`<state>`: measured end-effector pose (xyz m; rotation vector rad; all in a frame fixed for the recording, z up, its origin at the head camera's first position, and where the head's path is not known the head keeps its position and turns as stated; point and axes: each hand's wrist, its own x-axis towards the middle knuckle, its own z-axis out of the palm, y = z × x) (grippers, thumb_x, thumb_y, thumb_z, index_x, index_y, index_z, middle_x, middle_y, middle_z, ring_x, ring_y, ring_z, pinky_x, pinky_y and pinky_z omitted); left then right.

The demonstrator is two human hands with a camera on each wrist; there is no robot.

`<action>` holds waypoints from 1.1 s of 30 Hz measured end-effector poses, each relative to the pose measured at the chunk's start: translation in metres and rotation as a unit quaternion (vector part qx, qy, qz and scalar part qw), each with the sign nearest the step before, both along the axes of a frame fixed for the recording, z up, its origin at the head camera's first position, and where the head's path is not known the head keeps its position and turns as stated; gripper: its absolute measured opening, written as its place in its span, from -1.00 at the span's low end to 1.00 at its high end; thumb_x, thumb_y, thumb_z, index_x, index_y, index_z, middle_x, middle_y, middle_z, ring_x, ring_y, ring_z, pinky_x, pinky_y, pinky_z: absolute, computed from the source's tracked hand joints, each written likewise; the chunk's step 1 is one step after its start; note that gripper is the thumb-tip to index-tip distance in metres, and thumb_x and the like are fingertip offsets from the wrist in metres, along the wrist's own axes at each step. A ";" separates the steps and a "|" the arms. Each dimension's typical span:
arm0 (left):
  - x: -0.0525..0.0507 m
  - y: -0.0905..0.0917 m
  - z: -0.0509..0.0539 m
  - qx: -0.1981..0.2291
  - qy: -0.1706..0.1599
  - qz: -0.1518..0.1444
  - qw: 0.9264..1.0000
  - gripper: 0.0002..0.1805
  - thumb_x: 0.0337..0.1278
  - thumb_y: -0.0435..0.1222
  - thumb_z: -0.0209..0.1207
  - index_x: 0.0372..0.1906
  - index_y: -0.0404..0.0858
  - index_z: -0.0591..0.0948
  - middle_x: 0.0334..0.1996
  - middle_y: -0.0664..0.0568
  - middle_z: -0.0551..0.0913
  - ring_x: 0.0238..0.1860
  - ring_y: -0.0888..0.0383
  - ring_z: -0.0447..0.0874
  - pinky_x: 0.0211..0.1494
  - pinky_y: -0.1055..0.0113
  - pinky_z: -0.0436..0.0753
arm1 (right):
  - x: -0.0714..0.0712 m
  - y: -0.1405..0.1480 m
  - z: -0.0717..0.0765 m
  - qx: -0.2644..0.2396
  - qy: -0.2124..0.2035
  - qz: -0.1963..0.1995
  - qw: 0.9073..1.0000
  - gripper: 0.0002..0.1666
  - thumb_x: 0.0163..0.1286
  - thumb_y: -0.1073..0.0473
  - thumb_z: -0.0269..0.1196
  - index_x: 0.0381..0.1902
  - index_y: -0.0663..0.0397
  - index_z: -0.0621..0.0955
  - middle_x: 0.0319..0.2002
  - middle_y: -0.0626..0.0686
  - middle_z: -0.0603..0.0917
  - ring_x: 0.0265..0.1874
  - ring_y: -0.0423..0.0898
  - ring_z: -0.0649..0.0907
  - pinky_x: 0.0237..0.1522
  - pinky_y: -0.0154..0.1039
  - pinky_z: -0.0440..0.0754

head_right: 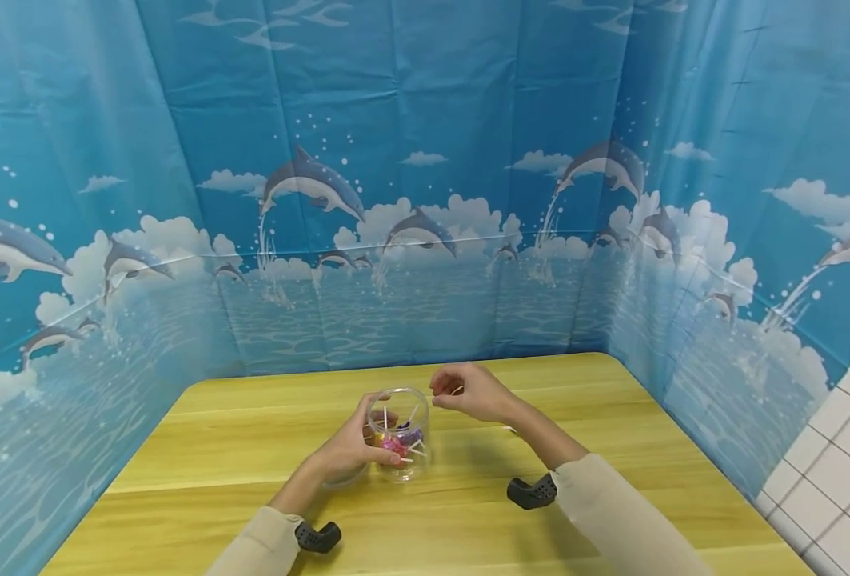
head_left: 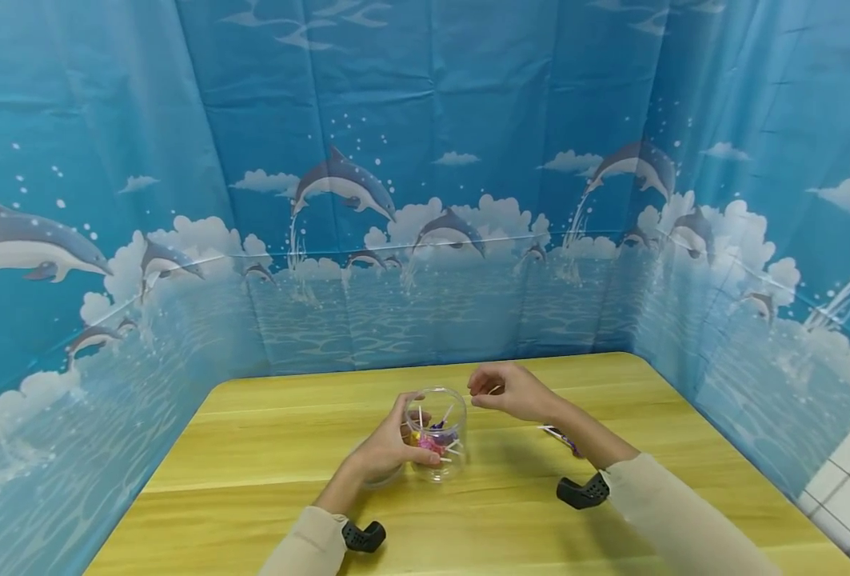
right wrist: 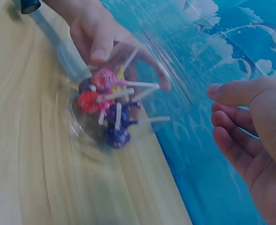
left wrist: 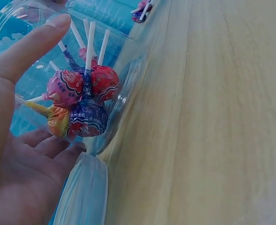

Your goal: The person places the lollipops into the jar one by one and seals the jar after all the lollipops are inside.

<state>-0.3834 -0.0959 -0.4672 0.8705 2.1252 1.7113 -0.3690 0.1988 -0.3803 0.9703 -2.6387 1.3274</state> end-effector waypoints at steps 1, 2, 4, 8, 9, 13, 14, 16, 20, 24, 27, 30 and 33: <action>0.000 0.000 0.000 -0.003 0.002 0.001 1.000 0.14 0.05 -0.28 0.57 0.60 0.01 0.06 0.32 -0.21 0.43 0.23 -0.03 0.55 0.27 0.07 0.54 | 0.001 0.004 0.000 0.000 -0.001 -0.004 1.000 -0.87 0.47 0.25 0.36 -0.06 0.08 0.69 -0.18 -0.02 0.70 -0.19 -0.06 0.71 -0.14 -0.17 0.71; 0.001 0.000 0.001 -0.006 0.005 0.002 1.000 0.14 0.04 -0.27 0.57 0.60 0.02 0.07 0.31 -0.19 0.44 0.23 -0.03 0.55 0.27 0.06 0.54 | 0.002 0.008 -0.001 0.000 -0.003 -0.007 1.000 -0.88 0.47 0.26 0.35 -0.07 0.06 0.68 -0.18 -0.01 0.70 -0.19 -0.06 0.71 -0.14 -0.16 0.71; 0.001 -0.001 0.001 -0.007 0.008 0.004 1.000 0.13 0.05 -0.27 0.57 0.60 0.04 0.07 0.32 -0.22 0.43 0.24 -0.03 0.54 0.28 0.04 0.53 | 0.003 0.016 -0.002 0.000 -0.007 -0.012 1.000 -0.88 0.47 0.25 0.35 -0.07 0.05 0.68 -0.18 -0.01 0.70 -0.19 -0.06 0.71 -0.16 -0.16 0.71; 0.000 -0.003 0.000 -0.008 0.012 0.003 1.000 0.11 0.08 -0.27 0.55 0.60 0.05 0.07 0.36 -0.29 0.39 0.25 -0.05 0.53 0.28 0.01 0.52 | 0.007 0.034 -0.003 0.008 -0.002 -0.021 1.000 -0.89 0.47 0.26 0.35 -0.07 0.08 0.68 -0.19 0.00 0.71 -0.20 -0.05 0.71 -0.14 -0.17 0.71; 0.000 -0.003 -0.001 -0.008 0.012 0.001 1.000 0.11 0.08 -0.26 0.55 0.60 0.04 0.07 0.37 -0.31 0.37 0.25 -0.05 0.53 0.29 0.01 0.52 | 0.009 0.038 -0.004 0.012 0.000 -0.022 1.000 -0.89 0.47 0.26 0.35 -0.07 0.09 0.68 -0.19 0.00 0.71 -0.20 -0.05 0.71 -0.14 -0.18 0.71; 0.000 -0.002 -0.001 -0.008 0.013 -0.005 1.000 0.10 0.09 -0.26 0.55 0.59 0.04 0.07 0.37 -0.32 0.37 0.25 -0.05 0.53 0.28 0.04 0.52 | 0.011 0.057 -0.011 0.035 0.014 -0.030 0.999 -0.91 0.47 0.30 0.34 -0.10 0.11 0.69 -0.22 0.02 0.72 -0.22 -0.05 0.72 -0.16 -0.19 0.71; 0.000 -0.002 -0.001 -0.007 0.012 -0.005 1.000 0.10 0.09 -0.27 0.55 0.59 0.04 0.07 0.36 -0.31 0.37 0.24 -0.05 0.54 0.28 0.04 0.53 | 0.011 0.062 -0.014 0.039 0.017 -0.033 0.999 -0.91 0.47 0.30 0.34 -0.10 0.11 0.70 -0.22 0.02 0.73 -0.23 -0.05 0.73 -0.17 -0.20 0.71; 0.000 -0.002 0.000 -0.007 0.011 -0.004 1.000 0.08 0.08 -0.29 0.54 0.57 0.05 0.09 0.34 -0.28 0.40 0.23 -0.03 0.55 0.27 0.07 0.54 | 0.011 0.071 -0.020 0.043 0.023 -0.036 0.998 -0.91 0.47 0.30 0.34 -0.11 0.13 0.72 -0.22 0.02 0.75 -0.23 -0.04 0.73 -0.19 -0.19 0.71; -0.001 -0.002 0.002 -0.006 0.011 -0.005 1.000 0.06 0.08 -0.32 0.54 0.56 0.04 0.10 0.30 -0.20 0.44 0.20 -0.01 0.57 0.25 0.10 0.56 | 0.009 0.085 -0.031 0.053 0.021 -0.054 0.997 -0.89 0.48 0.27 0.33 -0.09 0.14 0.75 -0.21 0.00 0.76 -0.24 -0.04 0.73 -0.23 -0.21 0.70; -0.001 -0.002 0.003 -0.007 0.013 -0.008 1.000 0.06 0.08 -0.31 0.54 0.56 0.03 0.10 0.31 -0.20 0.43 0.21 -0.01 0.57 0.25 0.10 0.56 | 0.007 0.094 -0.041 0.067 0.013 -0.066 0.995 -0.87 0.48 0.24 0.34 -0.09 0.14 0.76 -0.22 -0.03 0.77 -0.25 -0.06 0.73 -0.24 -0.21 0.69; -0.001 -0.002 0.003 -0.005 0.012 -0.008 1.000 0.07 0.07 -0.29 0.55 0.56 0.02 0.10 0.33 -0.27 0.41 0.21 -0.02 0.57 0.26 0.09 0.55 | 0.006 0.099 -0.048 0.064 0.008 -0.075 0.995 -0.85 0.46 0.24 0.35 -0.09 0.18 0.76 -0.22 -0.02 0.77 -0.25 -0.07 0.73 -0.24 -0.20 0.69; -0.001 -0.002 0.003 -0.001 0.009 -0.009 1.000 0.08 0.06 -0.29 0.56 0.56 0.02 0.10 0.35 -0.33 0.38 0.21 -0.03 0.57 0.26 0.08 0.55 | 0.005 0.103 -0.054 0.064 0.001 -0.087 0.994 -0.83 0.45 0.26 0.35 -0.08 0.25 0.75 -0.21 0.00 0.77 -0.24 -0.07 0.72 -0.24 -0.20 0.69; -0.001 -0.002 0.003 0.000 0.006 -0.010 1.000 0.08 0.05 -0.29 0.56 0.55 0.03 0.10 0.35 -0.35 0.37 0.21 -0.04 0.56 0.26 0.07 0.55 | 0.003 0.105 -0.061 0.078 0.000 -0.092 0.993 -0.80 0.43 0.27 0.38 -0.07 0.29 0.75 -0.22 -0.01 0.77 -0.23 -0.07 0.71 -0.21 -0.20 0.68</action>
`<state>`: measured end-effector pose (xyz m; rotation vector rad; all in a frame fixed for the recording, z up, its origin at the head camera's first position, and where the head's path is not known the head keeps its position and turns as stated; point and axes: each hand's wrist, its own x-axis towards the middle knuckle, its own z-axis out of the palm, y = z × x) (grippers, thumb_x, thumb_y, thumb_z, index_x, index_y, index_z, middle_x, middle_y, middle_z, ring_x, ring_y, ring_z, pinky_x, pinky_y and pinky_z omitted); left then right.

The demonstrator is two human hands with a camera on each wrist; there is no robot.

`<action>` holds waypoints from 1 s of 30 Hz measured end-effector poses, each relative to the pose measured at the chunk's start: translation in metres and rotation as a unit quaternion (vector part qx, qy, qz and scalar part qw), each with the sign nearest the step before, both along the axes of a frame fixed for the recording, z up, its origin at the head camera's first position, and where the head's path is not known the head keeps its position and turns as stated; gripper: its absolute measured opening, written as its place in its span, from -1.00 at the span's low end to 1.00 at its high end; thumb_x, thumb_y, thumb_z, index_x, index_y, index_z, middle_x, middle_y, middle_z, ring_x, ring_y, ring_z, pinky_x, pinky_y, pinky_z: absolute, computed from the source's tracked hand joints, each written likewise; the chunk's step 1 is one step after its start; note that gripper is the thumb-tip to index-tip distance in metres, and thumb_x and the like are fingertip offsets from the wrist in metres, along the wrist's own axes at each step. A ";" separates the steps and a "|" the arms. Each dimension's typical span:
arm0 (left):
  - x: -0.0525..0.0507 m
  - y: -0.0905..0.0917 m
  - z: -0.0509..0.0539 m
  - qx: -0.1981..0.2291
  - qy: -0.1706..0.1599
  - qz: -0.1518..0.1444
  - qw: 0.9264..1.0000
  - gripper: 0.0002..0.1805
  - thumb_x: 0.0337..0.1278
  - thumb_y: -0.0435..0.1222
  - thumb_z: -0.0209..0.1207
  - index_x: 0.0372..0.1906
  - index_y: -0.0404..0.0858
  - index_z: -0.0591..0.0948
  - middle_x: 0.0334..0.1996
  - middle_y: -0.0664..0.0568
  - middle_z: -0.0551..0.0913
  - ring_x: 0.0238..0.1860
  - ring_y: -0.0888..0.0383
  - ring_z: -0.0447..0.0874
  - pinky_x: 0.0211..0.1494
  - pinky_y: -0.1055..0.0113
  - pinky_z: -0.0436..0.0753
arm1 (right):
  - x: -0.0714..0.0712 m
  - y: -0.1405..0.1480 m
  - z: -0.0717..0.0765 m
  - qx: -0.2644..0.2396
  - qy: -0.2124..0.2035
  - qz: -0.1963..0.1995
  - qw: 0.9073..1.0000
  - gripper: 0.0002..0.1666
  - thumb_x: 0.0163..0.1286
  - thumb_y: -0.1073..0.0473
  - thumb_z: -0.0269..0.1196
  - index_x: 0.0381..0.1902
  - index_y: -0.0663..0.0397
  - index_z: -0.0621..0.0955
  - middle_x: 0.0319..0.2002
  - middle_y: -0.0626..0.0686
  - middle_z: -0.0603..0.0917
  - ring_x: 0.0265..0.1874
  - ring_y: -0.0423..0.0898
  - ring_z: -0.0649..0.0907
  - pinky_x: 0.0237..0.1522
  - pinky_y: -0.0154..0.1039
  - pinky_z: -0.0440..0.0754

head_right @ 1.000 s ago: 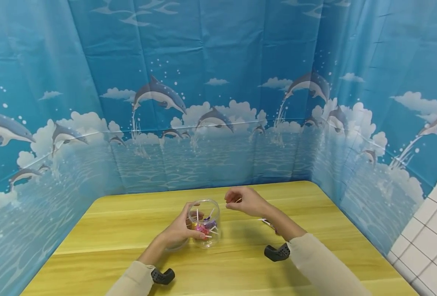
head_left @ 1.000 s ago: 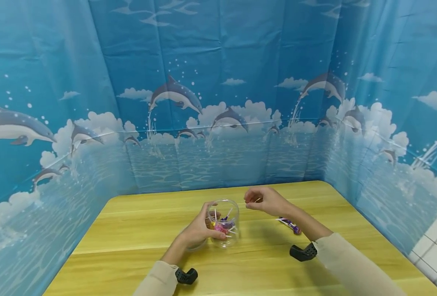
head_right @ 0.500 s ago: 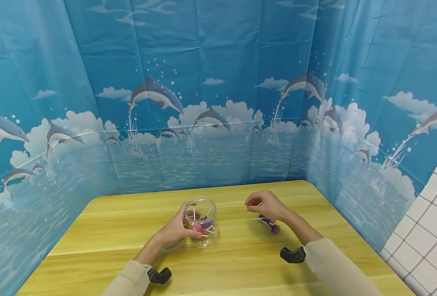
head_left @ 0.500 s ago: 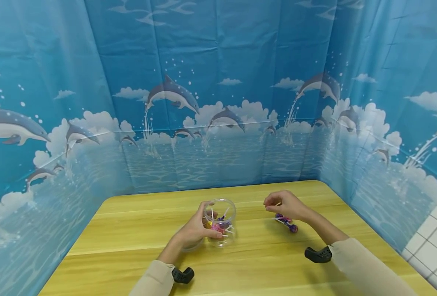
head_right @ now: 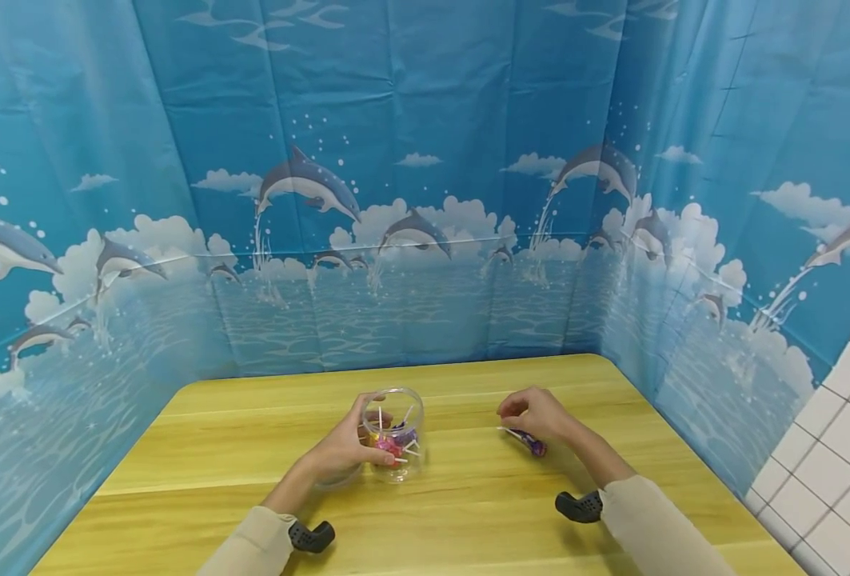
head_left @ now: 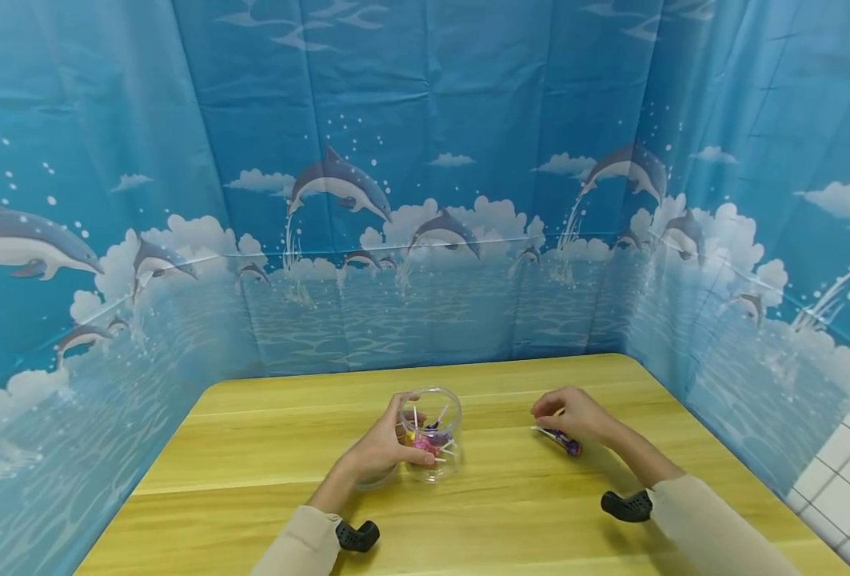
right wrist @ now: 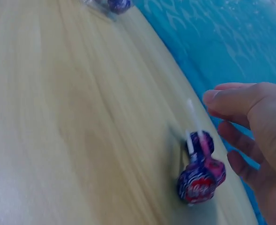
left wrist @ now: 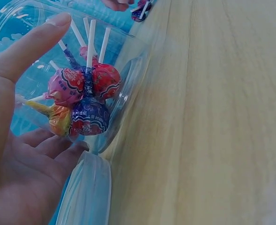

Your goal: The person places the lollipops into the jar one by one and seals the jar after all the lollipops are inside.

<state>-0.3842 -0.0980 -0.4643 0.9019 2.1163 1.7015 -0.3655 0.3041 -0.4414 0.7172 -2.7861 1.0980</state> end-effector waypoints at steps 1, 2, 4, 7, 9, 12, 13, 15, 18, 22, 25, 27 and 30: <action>0.000 0.000 0.000 0.000 0.000 -0.001 1.000 0.08 0.05 -0.29 0.56 0.55 0.02 0.10 0.35 -0.35 0.36 0.21 -0.04 0.56 0.26 0.07 0.55 | 0.000 0.001 -0.002 0.008 0.002 -0.001 1.000 -0.80 0.42 0.25 0.39 -0.08 0.27 0.75 -0.22 -0.03 0.76 -0.24 -0.08 0.71 -0.20 -0.20 0.68; 0.000 0.000 0.000 0.000 0.001 -0.001 1.000 0.07 0.06 -0.29 0.56 0.55 0.02 0.10 0.35 -0.35 0.36 0.21 -0.04 0.56 0.26 0.07 0.55 | 0.000 0.001 -0.005 0.015 0.007 0.001 1.000 -0.80 0.41 0.24 0.41 -0.09 0.25 0.75 -0.23 -0.05 0.76 -0.25 -0.10 0.70 -0.20 -0.20 0.67; 0.000 0.001 0.000 -0.001 0.002 0.000 1.000 0.07 0.06 -0.28 0.56 0.55 0.02 0.10 0.35 -0.34 0.37 0.21 -0.04 0.56 0.26 0.07 0.55 | -0.001 0.002 -0.009 0.025 0.016 0.007 1.000 -0.80 0.39 0.19 0.43 -0.11 0.21 0.76 -0.24 -0.09 0.75 -0.27 -0.13 0.69 -0.22 -0.19 0.67; 0.001 0.001 0.001 -0.003 0.006 0.001 1.000 0.06 0.07 -0.27 0.55 0.54 0.01 0.11 0.34 -0.34 0.38 0.21 -0.02 0.56 0.27 0.07 0.54 | -0.002 0.002 -0.013 0.035 0.030 0.012 0.999 -0.82 0.39 0.15 0.44 -0.15 0.14 0.78 -0.27 -0.16 0.74 -0.32 -0.18 0.65 -0.27 -0.21 0.65; 0.001 0.001 0.001 -0.005 0.009 0.001 1.000 0.06 0.07 -0.27 0.55 0.55 0.02 0.11 0.34 -0.34 0.39 0.21 -0.01 0.57 0.26 0.07 0.54 | -0.003 0.003 -0.014 0.038 0.041 0.012 0.998 -0.86 0.40 0.17 0.43 -0.18 0.12 0.79 -0.30 -0.18 0.74 -0.36 -0.21 0.64 -0.31 -0.22 0.64; 0.001 0.000 0.001 -0.007 0.009 0.000 1.000 0.07 0.07 -0.26 0.55 0.55 0.04 0.10 0.35 -0.33 0.39 0.20 -0.01 0.58 0.26 0.07 0.55 | -0.003 0.005 -0.014 0.042 0.052 0.007 0.998 -0.92 0.40 0.22 0.42 -0.22 0.12 0.80 -0.33 -0.18 0.75 -0.38 -0.23 0.63 -0.33 -0.23 0.63; 0.001 0.000 0.002 -0.007 0.009 -0.001 1.000 0.07 0.07 -0.25 0.55 0.56 0.05 0.10 0.36 -0.33 0.39 0.20 -0.01 0.58 0.26 0.07 0.55 | -0.004 0.005 -0.014 0.041 0.055 0.004 0.998 -0.93 0.40 0.25 0.42 -0.23 0.13 0.81 -0.32 -0.15 0.76 -0.38 -0.23 0.63 -0.33 -0.23 0.63; 0.001 0.000 0.001 -0.008 0.009 -0.002 1.000 0.07 0.08 -0.25 0.55 0.56 0.05 0.10 0.36 -0.33 0.39 0.20 -0.02 0.58 0.25 0.07 0.55 | -0.004 0.007 -0.012 0.041 0.059 -0.003 0.997 -0.93 0.39 0.28 0.41 -0.23 0.15 0.81 -0.31 -0.12 0.77 -0.38 -0.24 0.64 -0.32 -0.23 0.63; 0.001 0.000 0.001 -0.006 0.007 -0.003 1.000 0.06 0.08 -0.25 0.55 0.55 0.04 0.10 0.35 -0.32 0.39 0.20 -0.03 0.57 0.26 0.06 0.55 | -0.003 0.010 -0.009 0.037 0.060 -0.009 0.997 -0.92 0.38 0.30 0.41 -0.21 0.19 0.81 -0.26 -0.08 0.79 -0.34 -0.23 0.66 -0.30 -0.21 0.64; 0.000 0.000 -0.001 -0.001 0.006 -0.003 1.000 0.07 0.07 -0.26 0.55 0.56 0.03 0.10 0.35 -0.33 0.39 0.21 -0.03 0.57 0.26 0.07 0.55 | -0.003 0.013 -0.006 0.029 0.058 -0.009 0.998 -0.90 0.38 0.30 0.40 -0.20 0.23 0.80 -0.27 -0.08 0.79 -0.35 -0.20 0.69 -0.34 -0.22 0.66; 0.000 0.000 -0.001 0.002 0.005 -0.004 1.000 0.07 0.07 -0.27 0.56 0.55 0.02 0.10 0.34 -0.29 0.41 0.21 -0.03 0.57 0.26 0.08 0.55 | -0.003 0.015 -0.004 0.026 0.062 -0.011 0.998 -0.90 0.40 0.28 0.39 -0.21 0.22 0.80 -0.29 -0.09 0.78 -0.39 -0.20 0.68 -0.38 -0.24 0.67; -0.001 0.000 -0.001 0.005 0.002 -0.005 1.000 0.07 0.07 -0.27 0.56 0.55 0.02 0.10 0.34 -0.30 0.40 0.21 -0.04 0.57 0.25 0.08 0.56 | -0.003 0.016 -0.001 0.028 0.071 -0.018 0.997 -0.91 0.40 0.27 0.39 -0.21 0.18 0.81 -0.30 -0.08 0.78 -0.40 -0.21 0.68 -0.37 -0.25 0.68; -0.001 0.000 -0.001 0.006 -0.001 -0.007 1.000 0.06 0.07 -0.28 0.56 0.55 0.01 0.10 0.35 -0.32 0.38 0.21 -0.05 0.56 0.26 0.08 0.55 | -0.002 0.016 0.004 0.039 0.094 -0.034 0.994 -0.93 0.40 0.28 0.39 -0.22 0.13 0.81 -0.31 -0.09 0.77 -0.38 -0.21 0.68 -0.35 -0.23 0.68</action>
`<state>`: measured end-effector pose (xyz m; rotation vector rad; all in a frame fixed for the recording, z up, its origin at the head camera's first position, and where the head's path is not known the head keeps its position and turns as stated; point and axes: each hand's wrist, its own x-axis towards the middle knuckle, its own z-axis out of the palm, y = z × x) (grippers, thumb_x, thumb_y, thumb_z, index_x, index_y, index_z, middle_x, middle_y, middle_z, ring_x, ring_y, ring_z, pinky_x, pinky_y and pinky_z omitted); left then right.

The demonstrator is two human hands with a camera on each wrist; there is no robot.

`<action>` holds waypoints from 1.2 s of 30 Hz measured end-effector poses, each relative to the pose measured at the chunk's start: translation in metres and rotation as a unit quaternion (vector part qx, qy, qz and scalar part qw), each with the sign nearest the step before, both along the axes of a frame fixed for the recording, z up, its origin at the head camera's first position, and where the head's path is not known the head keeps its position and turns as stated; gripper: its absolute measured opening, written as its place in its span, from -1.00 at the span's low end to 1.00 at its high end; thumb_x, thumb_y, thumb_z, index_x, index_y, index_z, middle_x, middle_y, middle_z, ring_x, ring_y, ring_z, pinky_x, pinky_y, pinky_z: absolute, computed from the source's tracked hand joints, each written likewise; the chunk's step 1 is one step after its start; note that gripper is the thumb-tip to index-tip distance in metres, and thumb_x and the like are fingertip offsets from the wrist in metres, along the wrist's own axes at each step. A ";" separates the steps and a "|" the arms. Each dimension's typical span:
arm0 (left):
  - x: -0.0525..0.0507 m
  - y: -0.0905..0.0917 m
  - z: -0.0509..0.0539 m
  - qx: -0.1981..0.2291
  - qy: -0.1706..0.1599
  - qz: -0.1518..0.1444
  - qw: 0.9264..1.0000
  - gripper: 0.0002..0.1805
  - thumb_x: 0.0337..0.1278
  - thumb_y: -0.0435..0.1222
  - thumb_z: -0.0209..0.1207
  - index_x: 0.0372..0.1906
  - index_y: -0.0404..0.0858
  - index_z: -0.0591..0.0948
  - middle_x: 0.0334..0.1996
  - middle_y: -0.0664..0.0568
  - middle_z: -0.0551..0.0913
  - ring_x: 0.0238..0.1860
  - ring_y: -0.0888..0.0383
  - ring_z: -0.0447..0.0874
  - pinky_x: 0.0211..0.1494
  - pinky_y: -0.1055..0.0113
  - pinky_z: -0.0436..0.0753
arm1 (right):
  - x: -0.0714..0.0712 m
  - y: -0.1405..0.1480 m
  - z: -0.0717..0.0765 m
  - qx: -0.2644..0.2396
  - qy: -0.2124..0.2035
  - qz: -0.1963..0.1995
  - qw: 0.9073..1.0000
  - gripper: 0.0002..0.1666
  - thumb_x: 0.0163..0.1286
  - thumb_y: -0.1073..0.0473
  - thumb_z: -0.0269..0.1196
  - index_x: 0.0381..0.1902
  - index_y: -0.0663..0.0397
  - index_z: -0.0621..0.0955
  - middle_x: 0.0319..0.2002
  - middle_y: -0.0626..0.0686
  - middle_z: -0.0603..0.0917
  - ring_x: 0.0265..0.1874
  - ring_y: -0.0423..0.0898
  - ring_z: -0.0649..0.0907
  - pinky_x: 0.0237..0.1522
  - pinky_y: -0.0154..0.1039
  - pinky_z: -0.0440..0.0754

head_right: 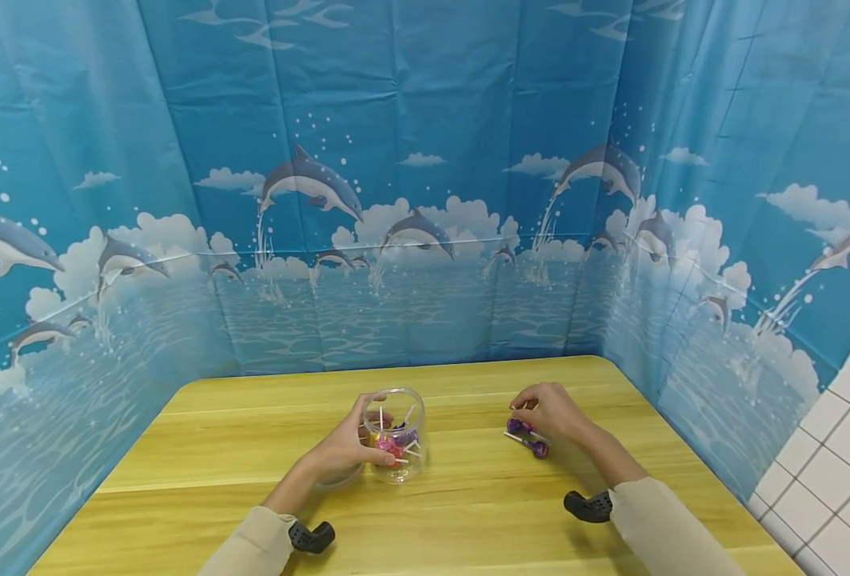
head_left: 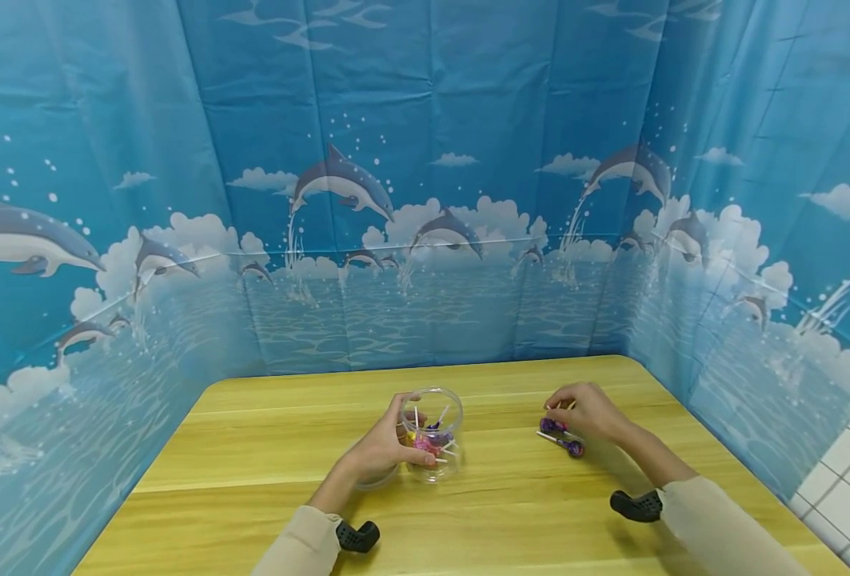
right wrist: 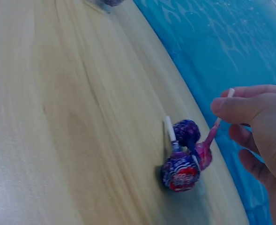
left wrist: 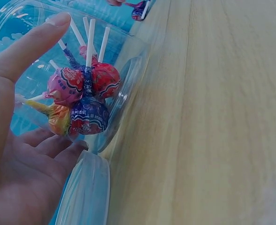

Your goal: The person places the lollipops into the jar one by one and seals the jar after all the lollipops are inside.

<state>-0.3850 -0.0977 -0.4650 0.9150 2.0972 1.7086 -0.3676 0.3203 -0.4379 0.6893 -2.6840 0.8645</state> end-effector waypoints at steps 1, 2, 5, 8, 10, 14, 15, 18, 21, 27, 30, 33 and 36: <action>0.000 0.000 0.000 0.000 -0.001 -0.001 1.000 0.06 0.07 -0.28 0.56 0.54 0.01 0.10 0.35 -0.34 0.37 0.21 -0.05 0.56 0.26 0.08 0.55 | 0.000 0.000 0.002 0.006 0.007 -0.009 1.000 -0.93 0.41 0.28 0.38 -0.22 0.12 0.80 -0.31 -0.10 0.77 -0.38 -0.22 0.67 -0.34 -0.23 0.67; 0.000 0.000 0.000 -0.001 0.001 0.000 1.000 0.06 0.07 -0.29 0.56 0.54 0.00 0.10 0.35 -0.35 0.37 0.21 -0.06 0.56 0.26 0.08 0.55 | 0.000 0.000 0.004 0.009 0.013 -0.017 1.000 -0.94 0.41 0.29 0.38 -0.23 0.12 0.79 -0.33 -0.10 0.76 -0.39 -0.21 0.67 -0.34 -0.22 0.67; 0.000 0.001 0.000 -0.004 0.005 0.002 1.000 0.07 0.06 -0.29 0.56 0.54 -0.03 0.10 0.35 -0.35 0.38 0.22 -0.06 0.55 0.25 0.08 0.55 | 0.001 0.001 0.007 0.017 0.026 -0.035 0.999 -0.94 0.44 0.28 0.36 -0.24 0.13 0.77 -0.36 -0.11 0.75 -0.40 -0.18 0.68 -0.33 -0.18 0.67; 0.000 0.001 -0.001 -0.008 0.008 0.006 1.000 0.07 0.05 -0.28 0.57 0.55 -0.02 0.11 0.34 -0.35 0.38 0.22 -0.07 0.55 0.25 0.08 0.55 | 0.001 0.001 0.008 0.007 0.031 -0.057 0.998 -0.95 0.44 0.27 0.36 -0.26 0.13 0.74 -0.39 -0.11 0.74 -0.40 -0.16 0.69 -0.32 -0.16 0.67; 0.000 0.000 -0.001 -0.010 0.005 0.008 1.000 0.07 0.05 -0.28 0.57 0.55 0.01 0.12 0.35 -0.34 0.38 0.22 -0.06 0.54 0.26 0.08 0.54 | 0.001 0.001 0.008 -0.006 0.035 -0.068 0.997 -0.95 0.44 0.26 0.37 -0.27 0.13 0.73 -0.39 -0.09 0.74 -0.39 -0.14 0.71 -0.33 -0.15 0.68; 0.000 0.000 -0.002 -0.009 0.006 0.010 1.000 0.06 0.05 -0.30 0.56 0.54 0.02 0.13 0.34 -0.34 0.38 0.21 -0.06 0.55 0.25 0.06 0.55 | 0.001 -0.001 0.010 -0.039 0.034 -0.089 0.995 -0.96 0.43 0.29 0.37 -0.27 0.09 0.71 -0.39 -0.09 0.74 -0.37 -0.10 0.73 -0.33 -0.14 0.69; 0.000 0.000 -0.003 -0.008 0.005 0.009 1.000 0.06 0.05 -0.30 0.56 0.54 0.02 0.13 0.34 -0.34 0.38 0.21 -0.06 0.55 0.25 0.05 0.55 | 0.002 -0.001 0.011 -0.049 0.030 -0.093 0.994 -0.96 0.44 0.28 0.37 -0.27 0.08 0.70 -0.39 -0.09 0.74 -0.35 -0.09 0.74 -0.32 -0.14 0.68; 0.001 0.000 -0.002 -0.007 0.004 0.009 1.000 0.05 0.06 -0.30 0.56 0.54 0.03 0.13 0.34 -0.33 0.38 0.21 -0.06 0.56 0.25 0.06 0.55 | 0.003 -0.005 0.014 -0.081 0.010 -0.107 0.991 -0.94 0.47 0.24 0.35 -0.25 0.09 0.69 -0.37 -0.06 0.75 -0.33 -0.08 0.74 -0.30 -0.11 0.67; 0.001 0.000 -0.002 -0.007 0.005 0.007 1.000 0.06 0.06 -0.29 0.56 0.55 0.03 0.12 0.34 -0.33 0.39 0.21 -0.04 0.56 0.25 0.07 0.56 | 0.004 -0.009 0.015 -0.114 -0.017 -0.112 0.987 -0.87 0.50 0.18 0.34 -0.19 0.14 0.67 -0.32 0.04 0.78 -0.30 -0.07 0.75 -0.25 -0.10 0.68; 0.002 0.000 -0.001 -0.011 0.010 0.008 1.000 0.06 0.06 -0.26 0.56 0.55 0.02 0.12 0.34 -0.33 0.41 0.21 -0.02 0.56 0.25 0.10 0.56 | 0.004 -0.021 0.022 -0.167 -0.061 -0.103 0.979 -0.78 0.52 0.13 0.32 -0.12 0.21 0.65 -0.24 0.10 0.79 -0.22 -0.05 0.76 -0.18 -0.19 0.69; 0.002 0.000 -0.001 -0.010 0.011 0.008 1.000 0.06 0.06 -0.27 0.56 0.55 0.03 0.12 0.34 -0.32 0.41 0.21 -0.02 0.56 0.25 0.09 0.56 | 0.004 -0.029 0.028 -0.185 -0.071 -0.087 0.976 -0.78 0.53 0.13 0.32 -0.10 0.22 0.65 -0.22 0.11 0.78 -0.19 -0.02 0.75 -0.16 -0.21 0.69; 0.002 0.000 -0.001 -0.009 0.011 0.008 1.000 0.06 0.06 -0.27 0.56 0.55 0.03 0.12 0.34 -0.32 0.41 0.21 -0.02 0.56 0.24 0.08 0.56 | 0.003 -0.039 0.034 -0.202 -0.078 -0.067 0.974 -0.79 0.53 0.16 0.31 -0.09 0.23 0.65 -0.19 0.20 0.78 -0.17 0.02 0.75 -0.15 -0.20 0.69; 0.001 0.000 -0.001 -0.008 0.011 0.008 1.000 0.06 0.06 -0.27 0.56 0.55 0.03 0.12 0.34 -0.32 0.41 0.21 -0.03 0.56 0.24 0.09 0.57 | 0.003 -0.049 0.040 -0.217 -0.083 -0.048 0.971 -0.80 0.52 0.17 0.32 -0.10 0.24 0.65 -0.18 0.26 0.77 -0.18 0.03 0.76 -0.16 -0.19 0.69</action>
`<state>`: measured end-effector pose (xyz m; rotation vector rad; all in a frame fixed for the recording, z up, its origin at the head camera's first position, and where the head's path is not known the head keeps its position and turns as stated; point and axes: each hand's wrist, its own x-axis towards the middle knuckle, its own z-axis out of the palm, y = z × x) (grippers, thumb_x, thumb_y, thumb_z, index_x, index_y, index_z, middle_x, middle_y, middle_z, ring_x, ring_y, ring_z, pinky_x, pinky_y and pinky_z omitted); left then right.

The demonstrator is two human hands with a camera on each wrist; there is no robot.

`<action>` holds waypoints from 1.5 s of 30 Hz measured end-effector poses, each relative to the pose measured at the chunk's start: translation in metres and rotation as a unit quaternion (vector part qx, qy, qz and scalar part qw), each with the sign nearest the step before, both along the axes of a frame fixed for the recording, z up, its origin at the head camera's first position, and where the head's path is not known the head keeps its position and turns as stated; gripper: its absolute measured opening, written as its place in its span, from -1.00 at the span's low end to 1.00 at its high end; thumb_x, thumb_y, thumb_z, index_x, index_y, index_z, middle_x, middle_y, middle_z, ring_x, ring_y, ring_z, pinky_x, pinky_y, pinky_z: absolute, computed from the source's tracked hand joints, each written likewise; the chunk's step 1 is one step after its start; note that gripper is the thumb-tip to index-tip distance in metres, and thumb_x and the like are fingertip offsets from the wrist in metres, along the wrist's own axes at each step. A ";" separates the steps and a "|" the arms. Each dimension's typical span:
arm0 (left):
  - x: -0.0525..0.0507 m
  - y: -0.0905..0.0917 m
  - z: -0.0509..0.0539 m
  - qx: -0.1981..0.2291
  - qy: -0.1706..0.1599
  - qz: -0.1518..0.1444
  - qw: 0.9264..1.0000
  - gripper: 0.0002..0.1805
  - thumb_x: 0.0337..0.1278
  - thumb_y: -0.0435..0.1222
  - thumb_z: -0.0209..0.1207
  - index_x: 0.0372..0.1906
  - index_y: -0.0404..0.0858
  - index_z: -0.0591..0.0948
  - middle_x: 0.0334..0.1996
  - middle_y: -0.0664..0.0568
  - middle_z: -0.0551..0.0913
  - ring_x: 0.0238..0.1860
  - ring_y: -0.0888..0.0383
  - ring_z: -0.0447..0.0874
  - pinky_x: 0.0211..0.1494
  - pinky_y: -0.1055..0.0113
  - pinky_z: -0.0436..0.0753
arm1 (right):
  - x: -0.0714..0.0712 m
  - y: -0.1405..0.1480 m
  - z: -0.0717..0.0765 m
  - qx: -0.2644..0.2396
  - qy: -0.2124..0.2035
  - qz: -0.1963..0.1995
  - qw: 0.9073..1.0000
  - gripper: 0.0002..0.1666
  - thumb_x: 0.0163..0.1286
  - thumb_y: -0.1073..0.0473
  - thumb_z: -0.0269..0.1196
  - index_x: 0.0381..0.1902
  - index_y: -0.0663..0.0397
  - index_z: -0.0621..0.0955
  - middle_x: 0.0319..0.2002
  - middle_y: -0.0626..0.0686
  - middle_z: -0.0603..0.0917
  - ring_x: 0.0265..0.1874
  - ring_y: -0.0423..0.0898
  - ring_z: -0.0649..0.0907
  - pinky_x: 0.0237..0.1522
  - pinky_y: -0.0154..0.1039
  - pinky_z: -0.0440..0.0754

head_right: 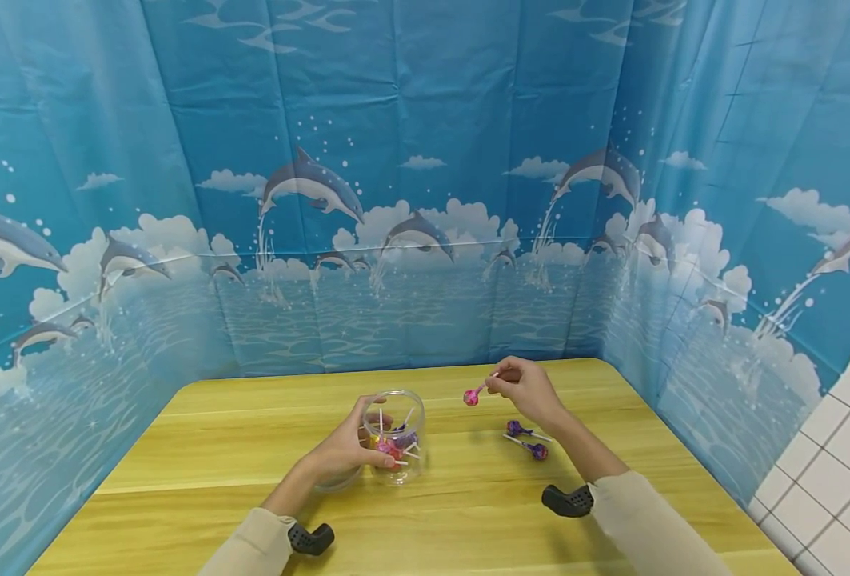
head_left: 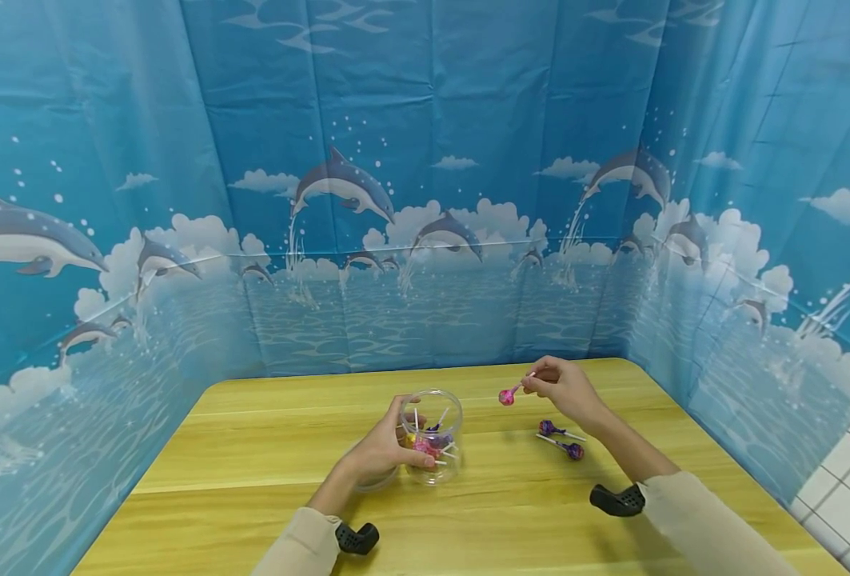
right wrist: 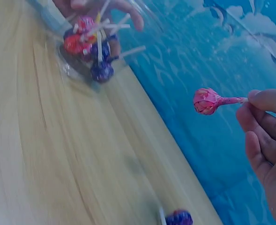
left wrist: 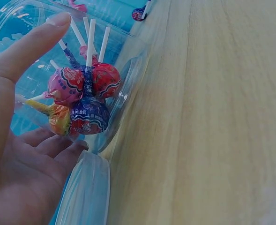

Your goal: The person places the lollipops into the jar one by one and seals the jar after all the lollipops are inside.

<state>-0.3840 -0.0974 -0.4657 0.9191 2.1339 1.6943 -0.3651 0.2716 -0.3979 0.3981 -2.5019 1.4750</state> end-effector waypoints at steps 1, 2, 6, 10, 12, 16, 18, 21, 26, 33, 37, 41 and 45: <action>0.000 0.000 0.000 0.000 0.000 0.000 1.000 0.06 0.06 -0.27 0.56 0.55 0.03 0.12 0.34 -0.32 0.41 0.21 -0.03 0.56 0.23 0.09 0.57 | 0.000 -0.003 0.002 -0.003 0.002 0.004 1.000 -0.80 0.51 0.17 0.32 -0.10 0.24 0.65 -0.19 0.24 0.78 -0.18 0.03 0.76 -0.16 -0.19 0.69; -0.001 0.000 0.000 0.000 0.000 0.000 1.000 0.06 0.06 -0.27 0.56 0.55 0.03 0.12 0.34 -0.32 0.40 0.21 -0.03 0.56 0.23 0.10 0.57 | 0.000 -0.006 0.004 -0.005 0.003 0.009 1.000 -0.80 0.51 0.17 0.33 -0.11 0.24 0.64 -0.20 0.23 0.78 -0.19 0.02 0.77 -0.17 -0.19 0.69; -0.001 0.000 0.000 0.000 0.000 -0.002 1.000 0.06 0.07 -0.28 0.55 0.55 0.02 0.11 0.35 -0.33 0.40 0.22 -0.03 0.56 0.24 0.09 0.56 | 0.002 -0.019 0.011 -0.017 0.011 0.021 1.000 -0.80 0.51 0.18 0.33 -0.11 0.24 0.64 -0.26 0.10 0.79 -0.21 -0.02 0.77 -0.17 -0.19 0.70; -0.001 0.000 0.000 -0.002 0.001 -0.002 1.000 0.05 0.08 -0.28 0.54 0.55 0.00 0.11 0.35 -0.33 0.40 0.22 -0.01 0.55 0.25 0.10 0.55 | 0.004 -0.032 0.017 -0.041 0.013 0.036 0.998 -0.81 0.52 0.19 0.32 -0.11 0.25 0.64 -0.26 0.10 0.78 -0.21 -0.04 0.76 -0.16 -0.20 0.69; -0.001 0.000 0.000 -0.002 0.001 -0.002 1.000 0.05 0.08 -0.28 0.55 0.55 0.00 0.11 0.35 -0.32 0.40 0.23 0.00 0.55 0.25 0.10 0.55 | 0.004 -0.039 0.021 -0.054 0.013 0.046 0.997 -0.81 0.51 0.20 0.32 -0.11 0.26 0.64 -0.24 0.17 0.78 -0.22 -0.02 0.76 -0.16 -0.20 0.69; -0.001 0.000 -0.001 0.000 0.001 -0.002 1.000 0.06 0.07 -0.27 0.55 0.55 0.00 0.11 0.34 -0.33 0.41 0.23 0.00 0.55 0.26 0.11 0.54 | 0.004 -0.055 0.025 -0.058 0.022 0.071 0.996 -0.82 0.51 0.22 0.32 -0.12 0.27 0.64 -0.22 0.23 0.77 -0.21 0.04 0.76 -0.16 -0.19 0.69; -0.001 0.000 -0.001 0.001 0.000 -0.002 1.000 0.06 0.07 -0.27 0.56 0.55 0.00 0.12 0.34 -0.33 0.41 0.23 0.00 0.55 0.26 0.10 0.54 | 0.004 -0.064 0.027 -0.055 0.026 0.082 0.995 -0.83 0.51 0.23 0.32 -0.13 0.27 0.64 -0.23 0.21 0.77 -0.20 0.05 0.76 -0.17 -0.21 0.69; -0.001 0.000 -0.002 -0.001 -0.003 0.001 1.000 0.06 0.07 -0.26 0.55 0.55 0.02 0.12 0.34 -0.33 0.41 0.23 0.01 0.54 0.26 0.08 0.54 | 0.008 -0.079 0.032 -0.047 0.027 0.098 0.994 -0.86 0.51 0.26 0.31 -0.13 0.27 0.65 -0.25 0.14 0.77 -0.21 0.02 0.77 -0.15 -0.20 0.69; 0.000 0.001 0.000 0.003 -0.009 -0.002 1.000 0.04 0.10 -0.27 0.53 0.56 -0.01 0.10 0.34 -0.33 0.41 0.23 0.00 0.56 0.27 0.07 0.55 | 0.009 -0.099 0.029 -0.024 0.044 0.136 0.989 -0.92 0.51 0.26 0.31 -0.15 0.19 0.66 -0.25 0.11 0.76 -0.23 0.03 0.77 -0.04 -0.03 0.71; 0.000 0.000 0.001 0.008 -0.017 -0.006 1.000 0.04 0.12 -0.27 0.53 0.55 -0.01 0.09 0.30 -0.19 0.48 0.21 -0.01 0.58 0.23 0.10 0.59 | 0.005 -0.118 0.018 0.010 0.070 0.158 0.985 -0.95 0.52 0.27 0.30 -0.18 0.16 0.65 -0.24 0.08 0.75 -0.26 -0.06 0.77 -0.13 -0.18 0.71; -0.001 0.000 0.000 0.006 -0.013 -0.005 1.000 0.07 0.12 -0.25 0.53 0.58 -0.06 0.07 0.27 -0.14 0.49 0.20 -0.01 0.58 0.20 0.10 0.60 | 0.002 -0.128 0.014 0.044 0.093 0.154 0.983 -0.93 0.50 0.23 0.32 -0.16 0.13 0.66 -0.25 -0.03 0.74 -0.29 -0.15 0.76 -0.21 -0.20 0.71; -0.001 0.000 0.000 -0.006 0.000 -0.002 1.000 0.06 0.12 -0.20 0.53 0.58 -0.06 0.07 0.28 -0.22 0.46 0.19 0.00 0.57 0.19 0.09 0.59 | -0.001 -0.133 0.011 0.067 0.109 0.140 0.982 -0.82 0.46 0.26 0.37 -0.02 0.07 0.67 -0.16 -0.05 0.73 -0.20 -0.16 0.73 -0.18 -0.16 0.71; -0.001 -0.002 -0.001 -0.018 0.010 0.002 1.000 0.05 0.10 -0.15 0.54 0.56 0.01 0.10 0.32 -0.31 0.40 0.21 0.02 0.52 0.20 0.05 0.56 | 0.000 -0.134 0.011 0.069 0.111 0.130 0.983 -0.72 0.43 0.29 0.38 0.07 0.06 0.67 -0.11 -0.05 0.72 -0.15 -0.12 0.71 -0.12 -0.07 0.70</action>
